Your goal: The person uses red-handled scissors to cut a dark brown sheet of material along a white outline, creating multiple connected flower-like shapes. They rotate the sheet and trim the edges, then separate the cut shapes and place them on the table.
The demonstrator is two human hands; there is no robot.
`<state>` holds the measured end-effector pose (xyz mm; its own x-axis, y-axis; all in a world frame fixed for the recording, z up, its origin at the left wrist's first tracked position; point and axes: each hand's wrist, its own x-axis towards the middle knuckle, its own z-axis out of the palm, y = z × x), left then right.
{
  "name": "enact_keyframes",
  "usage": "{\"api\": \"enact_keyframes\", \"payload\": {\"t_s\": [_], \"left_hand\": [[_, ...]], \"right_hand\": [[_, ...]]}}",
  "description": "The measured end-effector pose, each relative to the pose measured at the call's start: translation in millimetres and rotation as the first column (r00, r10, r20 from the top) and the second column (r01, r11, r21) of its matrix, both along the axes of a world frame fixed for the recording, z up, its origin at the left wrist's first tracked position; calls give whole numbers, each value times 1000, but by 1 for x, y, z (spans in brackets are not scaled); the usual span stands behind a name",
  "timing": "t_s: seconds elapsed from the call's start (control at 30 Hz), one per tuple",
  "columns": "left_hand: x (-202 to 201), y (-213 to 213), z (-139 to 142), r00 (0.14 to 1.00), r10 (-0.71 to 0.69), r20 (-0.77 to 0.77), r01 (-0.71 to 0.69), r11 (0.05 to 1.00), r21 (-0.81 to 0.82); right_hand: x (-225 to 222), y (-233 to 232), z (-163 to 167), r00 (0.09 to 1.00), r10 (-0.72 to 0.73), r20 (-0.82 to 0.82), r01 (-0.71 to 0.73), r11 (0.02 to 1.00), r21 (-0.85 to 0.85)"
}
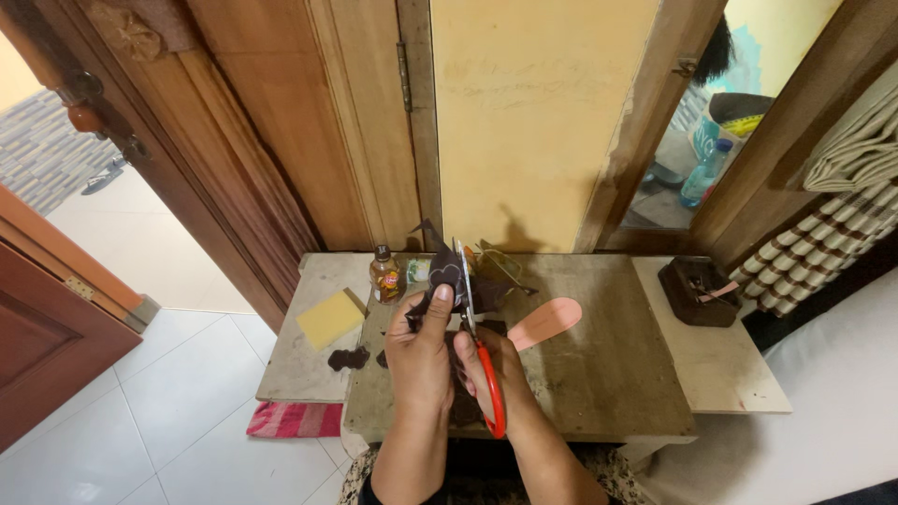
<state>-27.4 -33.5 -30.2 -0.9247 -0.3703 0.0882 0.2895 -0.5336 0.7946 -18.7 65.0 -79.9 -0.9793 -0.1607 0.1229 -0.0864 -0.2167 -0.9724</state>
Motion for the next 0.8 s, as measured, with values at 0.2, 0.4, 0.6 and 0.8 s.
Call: {"api": "enact_keyframes", "payload": {"t_s": [0.2,0.4,0.6,0.8], "left_hand": [[-8,-23,5,997,61,39,-63,997,42],[-5,-43,21,998,32,-55,-27,994,103],[-22,-68,17,993,75,-93,-73,997,20],[-49,-87,17,980,125,-152,-163,949,-272]], "right_hand": [[-5,-16,-10,998,57,6,-57,997,-53],[-9,-28,-15,998,30,48,-32,999,44],[-13,-48,-6,995,40,91,-47,996,73],[-37,-63,26,996,80,-30,-74,983,165]]}}
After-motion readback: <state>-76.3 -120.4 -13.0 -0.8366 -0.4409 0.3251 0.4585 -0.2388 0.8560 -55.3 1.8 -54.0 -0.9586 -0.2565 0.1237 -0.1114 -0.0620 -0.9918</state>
